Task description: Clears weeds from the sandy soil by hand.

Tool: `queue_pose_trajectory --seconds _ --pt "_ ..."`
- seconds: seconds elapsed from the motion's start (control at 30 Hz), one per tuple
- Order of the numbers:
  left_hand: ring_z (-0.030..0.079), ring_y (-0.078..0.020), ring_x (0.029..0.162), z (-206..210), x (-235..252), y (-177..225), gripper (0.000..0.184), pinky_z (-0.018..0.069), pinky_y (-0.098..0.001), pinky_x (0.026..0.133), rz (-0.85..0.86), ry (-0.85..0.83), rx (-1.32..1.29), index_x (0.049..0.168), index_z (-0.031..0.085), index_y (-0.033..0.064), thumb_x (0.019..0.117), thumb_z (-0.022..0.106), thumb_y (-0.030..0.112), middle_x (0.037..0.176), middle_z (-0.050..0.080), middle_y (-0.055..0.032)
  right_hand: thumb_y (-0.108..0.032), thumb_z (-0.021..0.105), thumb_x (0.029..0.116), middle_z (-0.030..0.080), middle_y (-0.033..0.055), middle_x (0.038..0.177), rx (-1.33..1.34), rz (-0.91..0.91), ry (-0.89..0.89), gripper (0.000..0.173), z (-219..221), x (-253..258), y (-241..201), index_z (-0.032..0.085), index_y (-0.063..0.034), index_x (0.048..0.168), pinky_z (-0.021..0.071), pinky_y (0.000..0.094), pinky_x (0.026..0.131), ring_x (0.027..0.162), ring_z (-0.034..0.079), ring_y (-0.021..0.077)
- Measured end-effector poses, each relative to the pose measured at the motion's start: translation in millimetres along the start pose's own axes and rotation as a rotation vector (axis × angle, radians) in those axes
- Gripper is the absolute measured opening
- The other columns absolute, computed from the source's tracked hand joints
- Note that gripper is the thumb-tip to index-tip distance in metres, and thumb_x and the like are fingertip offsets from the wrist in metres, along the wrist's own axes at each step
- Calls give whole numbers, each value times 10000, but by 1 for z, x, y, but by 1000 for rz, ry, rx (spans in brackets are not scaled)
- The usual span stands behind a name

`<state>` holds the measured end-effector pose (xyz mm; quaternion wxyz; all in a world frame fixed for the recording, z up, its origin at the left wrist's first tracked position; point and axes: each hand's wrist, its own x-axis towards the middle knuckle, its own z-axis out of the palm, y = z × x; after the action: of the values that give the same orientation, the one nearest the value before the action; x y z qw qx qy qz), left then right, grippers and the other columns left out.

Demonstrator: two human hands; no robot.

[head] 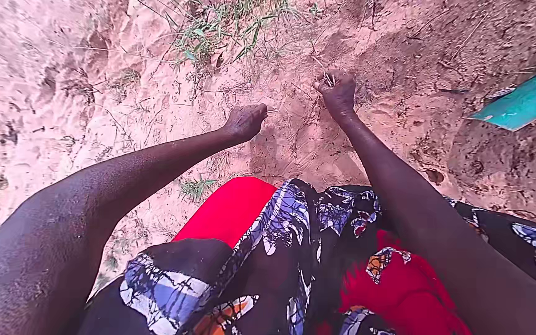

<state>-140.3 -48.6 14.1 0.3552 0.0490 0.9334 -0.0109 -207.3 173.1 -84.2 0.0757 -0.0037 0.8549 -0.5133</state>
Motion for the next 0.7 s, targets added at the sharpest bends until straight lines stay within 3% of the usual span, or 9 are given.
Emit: queue_pose_trajectory --seconds 0.13,0.23,0.27,0.33,0.4,0.53,0.63,0.7 --pt "626 -457 1086 16 -15 -12 325 489 -562 930 55 165 10 1119 629 -25 1116 422 226 978 680 -239 -110 680 947 704 249 1178 -124 -27 -154 268 29 17 -12 718 31 1172 488 505 1035 1130 672 372" --pt "586 -443 1200 23 -15 -23 300 382 -554 1094 115 226 -90 1115 659 -49 1095 481 191 1054 693 -237 -175 644 994 681 274 1226 -234 -15 -175 295 35 16 -22 705 34 1192 453 538 1070 1204 639 405" --pt "600 -447 1198 25 -15 -26 297 390 -559 1098 136 221 -129 1135 647 -58 1097 470 177 1072 695 -248 -196 637 1006 670 282 1245 -252 -7 -170 316 36 16 -24 693 43 1205 443 541 1080 1223 627 413" --pt "650 -476 1086 23 -18 -29 310 478 -592 990 154 144 -213 1198 586 -79 1119 405 161 1055 668 -291 -205 635 1016 660 293 1260 -261 -6 -129 340 39 14 -23 679 63 1221 438 543 1093 1237 619 425" --pt "661 -478 1022 24 -18 -33 315 506 -588 934 183 113 -293 1214 557 -101 1124 383 146 1046 645 -310 -209 632 1021 652 308 1256 -277 -12 -90 349 41 14 -20 671 69 1228 436 543 1092 1229 618 437" --pt "645 -462 1082 22 -8 -36 302 491 -556 984 208 126 -337 1213 554 -124 1113 408 121 1117 630 -318 -222 621 1031 646 341 1229 -279 -51 -81 378 41 11 -13 649 111 1208 444 557 1083 1210 620 474" --pt "630 -461 1120 11 6 -37 297 483 -558 1004 183 123 -310 1224 549 -115 1112 403 118 1162 614 -316 -189 644 1008 685 292 1117 -42 4 79 342 37 2 -10 664 124 1146 466 478 1025 1096 659 367" --pt "631 -463 1127 5 16 -39 291 490 -562 1001 195 156 -263 1231 558 -114 1106 409 102 1199 605 -312 -197 647 1007 672 199 976 110 60 201 315 31 -1 -8 643 104 1102 500 392 887 897 650 226"
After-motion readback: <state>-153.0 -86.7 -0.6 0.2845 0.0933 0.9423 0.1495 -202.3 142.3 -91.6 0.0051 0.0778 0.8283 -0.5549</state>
